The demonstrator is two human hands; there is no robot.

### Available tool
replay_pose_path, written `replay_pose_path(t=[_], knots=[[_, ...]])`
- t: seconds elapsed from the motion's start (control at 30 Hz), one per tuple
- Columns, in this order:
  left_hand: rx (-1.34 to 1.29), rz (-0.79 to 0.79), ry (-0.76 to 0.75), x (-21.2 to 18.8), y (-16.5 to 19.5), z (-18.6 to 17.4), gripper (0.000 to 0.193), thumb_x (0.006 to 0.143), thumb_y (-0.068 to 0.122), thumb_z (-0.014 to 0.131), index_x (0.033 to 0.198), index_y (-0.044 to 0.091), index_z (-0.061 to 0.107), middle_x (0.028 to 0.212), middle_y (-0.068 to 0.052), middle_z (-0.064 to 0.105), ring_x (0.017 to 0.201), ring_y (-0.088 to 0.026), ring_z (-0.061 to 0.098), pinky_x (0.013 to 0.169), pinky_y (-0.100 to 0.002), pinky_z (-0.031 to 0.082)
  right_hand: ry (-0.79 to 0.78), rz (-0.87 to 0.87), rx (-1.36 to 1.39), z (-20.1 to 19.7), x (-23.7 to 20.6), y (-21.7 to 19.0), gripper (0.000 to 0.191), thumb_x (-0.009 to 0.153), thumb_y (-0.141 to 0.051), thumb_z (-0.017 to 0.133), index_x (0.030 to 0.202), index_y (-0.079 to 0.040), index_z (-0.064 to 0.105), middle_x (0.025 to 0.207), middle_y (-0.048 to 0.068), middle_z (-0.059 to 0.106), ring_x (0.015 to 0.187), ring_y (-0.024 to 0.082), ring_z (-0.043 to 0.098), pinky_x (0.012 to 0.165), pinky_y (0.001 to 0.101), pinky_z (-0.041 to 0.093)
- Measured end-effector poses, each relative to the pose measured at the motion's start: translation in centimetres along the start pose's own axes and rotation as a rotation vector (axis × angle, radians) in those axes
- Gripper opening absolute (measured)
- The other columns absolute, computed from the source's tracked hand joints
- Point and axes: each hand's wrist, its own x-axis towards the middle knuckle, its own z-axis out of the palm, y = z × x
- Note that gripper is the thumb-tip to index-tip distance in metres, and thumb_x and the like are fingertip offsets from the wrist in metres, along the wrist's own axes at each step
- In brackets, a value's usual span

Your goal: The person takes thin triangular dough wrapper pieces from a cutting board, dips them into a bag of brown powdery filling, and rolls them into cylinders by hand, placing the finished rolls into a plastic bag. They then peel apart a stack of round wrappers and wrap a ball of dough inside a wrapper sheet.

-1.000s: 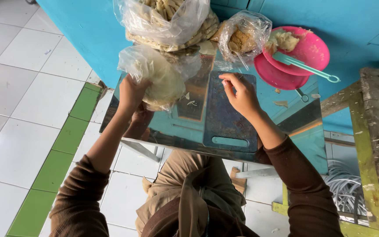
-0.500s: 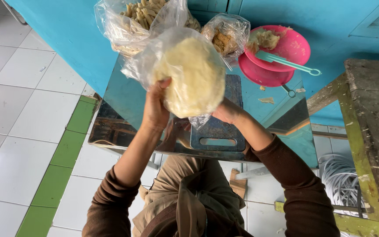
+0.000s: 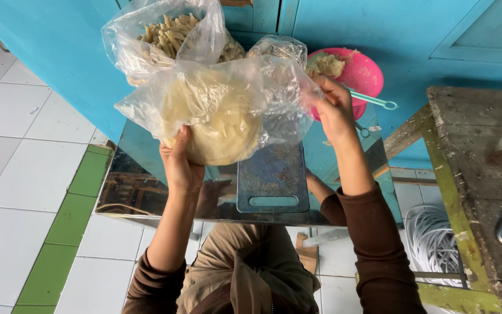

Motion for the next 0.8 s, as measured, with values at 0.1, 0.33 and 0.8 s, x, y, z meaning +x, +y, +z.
replay_pose_path(t=[0.1, 0.33, 0.8], knots=[[-0.012, 0.05, 0.009, 0.1, -0.1, 0.3, 0.038, 0.096, 0.004, 0.07, 0.132, 0.0, 0.058, 0.123, -0.011, 0.069, 0.111, -0.02, 0.07, 0.101, -0.037, 0.056, 0.198, -0.245, -0.247, 0.6, 0.2, -1.2, 0.017, 0.099, -0.003, 0.065, 0.114, 0.003, 0.061, 0.105, 0.005, 0.066, 0.091, 0.01, 0.061, 0.083, 0.0269, 0.055], [0.01, 0.123, 0.004, 0.1, -1.2, 0.8, 0.036, 0.098, 0.005, 0.072, 0.131, 0.0, 0.06, 0.125, -0.011, 0.07, 0.113, -0.02, 0.069, 0.103, -0.036, 0.056, -0.089, -0.009, -0.268, 1.9, -1.5, -0.6, 0.038, 0.107, -0.03, 0.05, 0.106, 0.001, 0.073, 0.09, 0.007, 0.072, 0.074, 0.012, 0.066, 0.061, 0.026, 0.051], [-0.063, -0.043, 0.003, -1.0, -3.9, 1.0, 0.049, 0.094, 0.01, 0.068, 0.14, 0.003, 0.053, 0.13, -0.01, 0.067, 0.117, -0.022, 0.066, 0.103, -0.039, 0.055, 0.072, 0.112, 0.786, -0.8, -1.0, -4.0, 0.025, 0.095, -0.013, 0.051, 0.108, 0.003, 0.067, 0.106, 0.022, 0.073, 0.098, 0.033, 0.076, 0.088, 0.0444, 0.064]])
